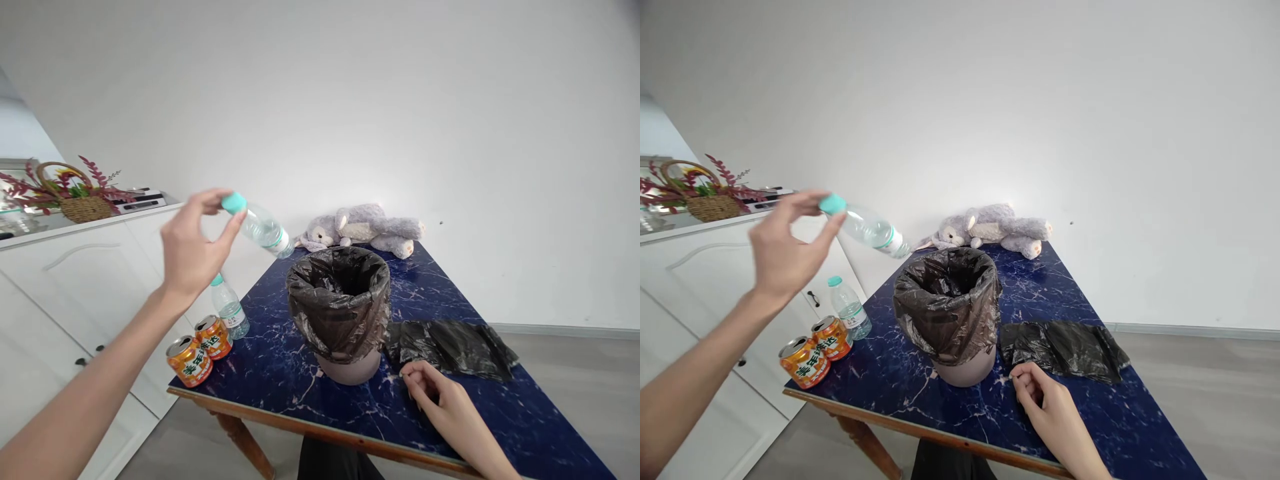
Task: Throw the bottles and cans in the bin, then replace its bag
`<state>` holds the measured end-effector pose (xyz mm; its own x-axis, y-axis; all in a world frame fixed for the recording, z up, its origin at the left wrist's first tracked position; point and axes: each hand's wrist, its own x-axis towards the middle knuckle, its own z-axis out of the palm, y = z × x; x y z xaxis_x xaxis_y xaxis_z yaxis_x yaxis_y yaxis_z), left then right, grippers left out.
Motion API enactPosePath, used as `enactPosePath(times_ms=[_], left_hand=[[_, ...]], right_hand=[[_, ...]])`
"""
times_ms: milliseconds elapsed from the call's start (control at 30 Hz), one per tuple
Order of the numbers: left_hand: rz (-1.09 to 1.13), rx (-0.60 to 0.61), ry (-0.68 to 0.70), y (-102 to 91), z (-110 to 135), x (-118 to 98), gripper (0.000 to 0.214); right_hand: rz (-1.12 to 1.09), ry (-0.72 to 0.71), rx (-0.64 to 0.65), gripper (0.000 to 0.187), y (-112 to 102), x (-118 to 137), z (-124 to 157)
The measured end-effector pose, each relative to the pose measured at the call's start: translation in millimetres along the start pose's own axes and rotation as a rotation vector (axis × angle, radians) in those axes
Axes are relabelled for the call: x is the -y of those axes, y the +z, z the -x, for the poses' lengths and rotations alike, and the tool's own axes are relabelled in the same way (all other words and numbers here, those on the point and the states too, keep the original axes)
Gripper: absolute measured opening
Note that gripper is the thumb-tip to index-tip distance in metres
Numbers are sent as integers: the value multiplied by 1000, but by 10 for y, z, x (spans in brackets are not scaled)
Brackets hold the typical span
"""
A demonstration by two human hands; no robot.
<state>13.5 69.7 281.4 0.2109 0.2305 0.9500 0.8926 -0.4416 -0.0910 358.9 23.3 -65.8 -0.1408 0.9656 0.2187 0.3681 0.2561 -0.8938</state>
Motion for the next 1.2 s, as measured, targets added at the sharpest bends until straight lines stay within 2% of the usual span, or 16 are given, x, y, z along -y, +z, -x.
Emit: enactPosePath(times_ms=[33,100,167,233,300,367,500,600,700,800,867,933,1000,1067,1133,1200], left_hand=[[69,-74,38,-92,-79,-175,35],[194,-115,77,-221,-149,-498,38],[254,-32,120,-251,-99,-744,37],[257,110,172,-183,36,-883,36],[268,269,212,-56,203,-918,35],[308,447,191,75,350,-882,32],[327,734,15,192,504,-768,22],[331,815,-34,150,529,-732,24],[323,790,-30,89,526,-662,29],[208,631,-64,86,523,-379,30],[68,479,-88,123,545,-24,30],[-85,398,-115,175,605,421,33],[-237,453,-199,222,709,867,41],[-385,607,-370,250,845,1228,55],[-437,753,-494,256,990,1457,59],[-422,825,-550,244,1112,1555,54]], right_hand=[[-3,3,2,38,1,-1,0],[-11,10,6,38,2,5,2],[-17,7,10,39,7,9,4],[-22,3,11,39,16,3,3],[-23,0,6,39,23,-9,-1],[-22,3,4,39,26,-20,-8],[-22,11,6,40,26,-19,-22],[-18,18,5,41,27,-6,-24],[-18,19,4,41,23,1,-19],[-13,36,27,41,12,8,-15],[-6,43,32,41,5,17,-12],[-4,40,20,41,1,30,-10],[-5,41,13,41,2,40,-7],[-6,43,15,41,5,43,-5],[-4,36,9,41,10,40,-7],[-2,25,-2,42,14,34,-11]])
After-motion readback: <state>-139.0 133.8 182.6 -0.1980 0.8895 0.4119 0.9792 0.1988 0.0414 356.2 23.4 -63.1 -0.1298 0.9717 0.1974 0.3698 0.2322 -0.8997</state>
